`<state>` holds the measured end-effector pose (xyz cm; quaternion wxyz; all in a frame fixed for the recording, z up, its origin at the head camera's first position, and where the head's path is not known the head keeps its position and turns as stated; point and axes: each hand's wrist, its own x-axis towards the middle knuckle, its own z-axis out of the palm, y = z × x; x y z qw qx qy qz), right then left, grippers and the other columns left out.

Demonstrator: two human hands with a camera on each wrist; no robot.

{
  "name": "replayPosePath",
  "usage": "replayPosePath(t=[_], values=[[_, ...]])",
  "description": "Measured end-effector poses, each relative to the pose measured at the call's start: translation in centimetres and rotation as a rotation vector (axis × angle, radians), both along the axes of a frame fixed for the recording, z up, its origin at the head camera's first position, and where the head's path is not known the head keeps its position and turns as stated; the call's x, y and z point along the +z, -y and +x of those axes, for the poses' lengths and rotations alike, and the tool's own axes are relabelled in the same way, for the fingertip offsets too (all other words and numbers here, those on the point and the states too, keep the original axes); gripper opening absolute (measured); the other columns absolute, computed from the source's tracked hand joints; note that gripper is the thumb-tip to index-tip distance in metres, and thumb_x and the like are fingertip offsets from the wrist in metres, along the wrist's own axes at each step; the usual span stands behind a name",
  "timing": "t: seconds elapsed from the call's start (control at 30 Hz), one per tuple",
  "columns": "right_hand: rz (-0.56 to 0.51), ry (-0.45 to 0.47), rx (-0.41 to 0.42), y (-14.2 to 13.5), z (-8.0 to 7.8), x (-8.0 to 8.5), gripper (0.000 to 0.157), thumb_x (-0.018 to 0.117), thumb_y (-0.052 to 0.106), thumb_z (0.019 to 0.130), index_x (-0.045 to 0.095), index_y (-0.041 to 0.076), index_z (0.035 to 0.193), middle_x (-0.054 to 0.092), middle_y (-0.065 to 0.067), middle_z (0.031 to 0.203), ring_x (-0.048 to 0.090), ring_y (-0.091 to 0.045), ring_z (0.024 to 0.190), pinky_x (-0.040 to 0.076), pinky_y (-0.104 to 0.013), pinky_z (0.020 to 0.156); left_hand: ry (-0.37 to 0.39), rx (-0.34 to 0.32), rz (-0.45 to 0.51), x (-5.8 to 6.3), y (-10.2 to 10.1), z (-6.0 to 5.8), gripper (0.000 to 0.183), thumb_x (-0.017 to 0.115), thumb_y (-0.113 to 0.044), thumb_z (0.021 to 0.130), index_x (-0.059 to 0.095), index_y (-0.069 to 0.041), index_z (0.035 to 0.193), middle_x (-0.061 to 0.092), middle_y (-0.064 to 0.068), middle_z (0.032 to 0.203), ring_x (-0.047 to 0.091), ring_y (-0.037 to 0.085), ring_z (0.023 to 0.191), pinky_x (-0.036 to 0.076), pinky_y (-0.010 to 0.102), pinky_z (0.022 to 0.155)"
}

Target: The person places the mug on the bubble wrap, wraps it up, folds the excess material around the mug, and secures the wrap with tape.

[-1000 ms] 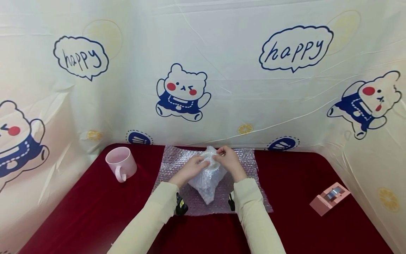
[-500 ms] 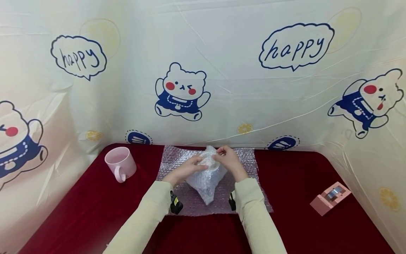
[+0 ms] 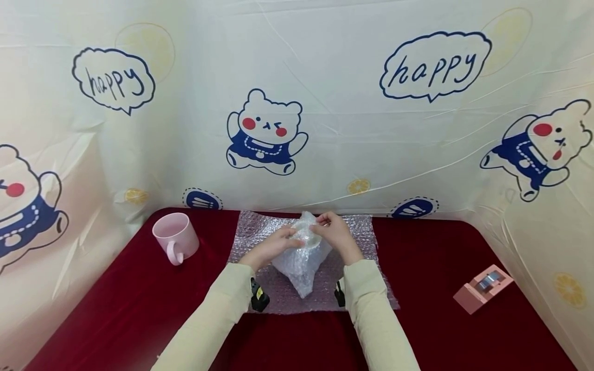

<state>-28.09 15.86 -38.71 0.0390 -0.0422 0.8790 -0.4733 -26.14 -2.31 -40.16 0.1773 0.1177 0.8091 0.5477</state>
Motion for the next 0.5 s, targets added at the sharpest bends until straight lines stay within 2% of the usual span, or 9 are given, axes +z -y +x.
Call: replayPosePath(t=[0.13,0.4,0.5], values=[[-0.009,-0.009,-0.009,0.04,0.07,-0.03,0.029,0.064,0.015,0.090,0.057,-0.004,0.111,0.060,-0.017,0.106,0.054,-0.022,0.093,0.043,-0.024,0.074,-0.002,0.004,-0.006,-0.07,0.02,0.03,0.067,0.059,-0.030,0.091,0.036,0.004,0.143,0.010,0.019,0.160,0.010,0.038,0.148,0.014,0.060,0.116],[0.005,-0.067,-0.064,0.37,0.22,-0.31,0.025,0.065,0.013,0.089,0.060,-0.003,0.107,0.062,-0.015,0.099,0.055,-0.020,0.087,0.041,-0.021,0.069,0.009,0.024,-0.050,-0.64,0.32,-0.06,0.070,0.059,-0.037,0.090,0.034,-0.001,0.146,0.010,0.013,0.161,0.018,0.037,0.146,0.023,0.057,0.115],[0.009,-0.082,-0.076,0.40,0.23,-0.43,0.025,0.065,0.013,0.089,0.060,-0.004,0.106,0.062,-0.016,0.098,0.055,-0.020,0.086,0.041,-0.022,0.067,-0.023,0.033,-0.084,-0.59,0.10,0.00,0.067,0.056,-0.038,0.092,0.039,0.001,0.143,0.011,0.014,0.161,0.016,0.038,0.146,0.023,0.058,0.115]])
